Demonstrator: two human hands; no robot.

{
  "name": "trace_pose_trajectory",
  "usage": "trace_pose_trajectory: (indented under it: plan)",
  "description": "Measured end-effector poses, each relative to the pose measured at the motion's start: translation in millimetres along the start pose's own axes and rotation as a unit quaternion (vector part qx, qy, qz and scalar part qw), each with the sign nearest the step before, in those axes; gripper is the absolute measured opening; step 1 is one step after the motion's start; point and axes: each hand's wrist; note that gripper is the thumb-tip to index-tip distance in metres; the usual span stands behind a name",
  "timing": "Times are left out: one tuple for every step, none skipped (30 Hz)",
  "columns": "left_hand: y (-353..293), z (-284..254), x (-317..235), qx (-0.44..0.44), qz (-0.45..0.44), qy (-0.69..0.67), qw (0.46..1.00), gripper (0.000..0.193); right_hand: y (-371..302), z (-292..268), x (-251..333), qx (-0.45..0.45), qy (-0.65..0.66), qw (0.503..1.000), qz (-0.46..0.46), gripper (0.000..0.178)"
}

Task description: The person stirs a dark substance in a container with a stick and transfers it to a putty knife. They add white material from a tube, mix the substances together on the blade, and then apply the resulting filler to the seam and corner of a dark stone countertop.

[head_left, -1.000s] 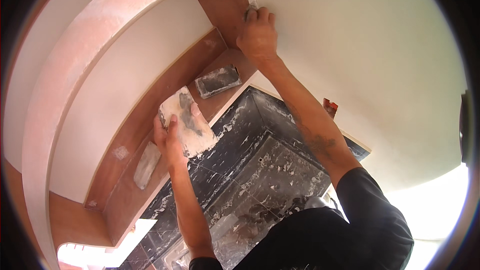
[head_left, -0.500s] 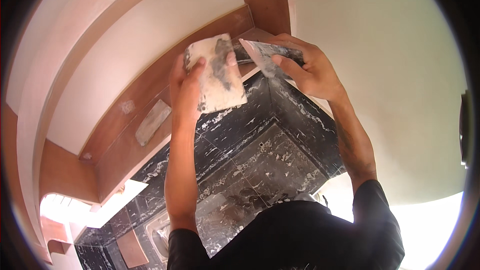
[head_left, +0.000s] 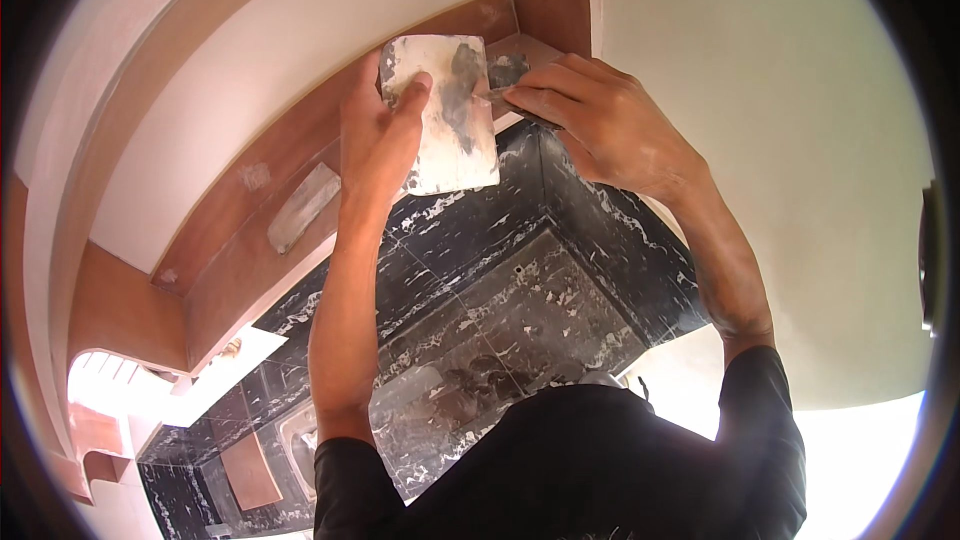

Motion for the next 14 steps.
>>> trace_pose_trajectory:
  plan:
    - [-0.1,-0.3,-0.5,-0.001,0.000,0.002,1.000,0.046,-0.6,2.7,-0.8,0.001,0.001,1.000,0.000,0.055]
    - [-0.3,-0.9,-1.8,-0.003,0.001,0.004,1.000,0.047,-1.5,6.1,-2.1,-0.003,0.008,1.000,-0.003,0.054]
    - [-1.0,-0.5,-3.7,-0.003,0.001,0.004,1.000,0.047,-2.2,8.9,-3.4,-0.006,0.015,1.000,-0.005,0.054]
    - [-2.1,1.0,-6.0,-0.004,0.001,0.003,1.000,0.047,-2.7,10.5,-4.6,-0.006,0.016,1.000,-0.006,0.054]
    - [-2.9,2.2,-7.3,-0.004,0.000,0.001,1.000,0.048,-3.7,11.7,-5.8,-0.006,0.016,1.000,-0.018,0.045]
    - [-2.5,3.2,-7.8,-0.004,0.000,0.001,1.000,0.048,-4.4,12.2,-7.7,-0.006,0.015,0.999,-0.031,0.037]
    - [-1.1,5.0,-8.1,-0.007,-0.001,0.011,1.000,0.048,-4.6,12.2,-11.7,-0.006,0.014,0.999,-0.031,0.037]
    - [0.0,6.1,-7.7,-0.010,-0.003,0.022,1.000,0.049,-5.2,12.4,-16.1,0.016,0.049,0.999,-0.014,0.037]
    - [2.1,7.6,-4.9,-0.008,-0.003,0.021,1.000,0.049,-6.1,12.0,-20.6,0.038,0.082,0.996,0.004,0.037]
    - [5.2,9.0,0.8,-0.029,0.010,0.024,0.999,0.049,-5.5,8.8,-24.4,0.038,0.081,0.996,0.006,0.037]
    - [8.5,11.2,6.2,-0.049,0.024,0.024,0.998,0.050,-3.3,0.9,-27.9,0.086,0.157,0.980,0.092,0.036]
    - [12.3,13.3,12.4,-0.044,0.027,0.018,0.998,0.050,-3.1,-6.4,-31.3,0.130,0.229,0.949,0.176,0.035]
    - [17.0,14.2,20.7,-0.072,0.060,0.002,0.996,0.051,-7.0,-11.0,-33.3,0.117,0.254,0.919,0.277,0.032]
    - [22.6,15.8,25.0,-0.101,0.093,-0.014,0.990,0.053,-13.9,-13.7,-35.9,0.100,0.276,0.880,0.374,0.030]
Point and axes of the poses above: each hand's wrist, its own y-axis towards the middle knuckle, its own z-axis out of the palm, x = y × z, and after that the axes turned 15 degrees about -x, right-handed
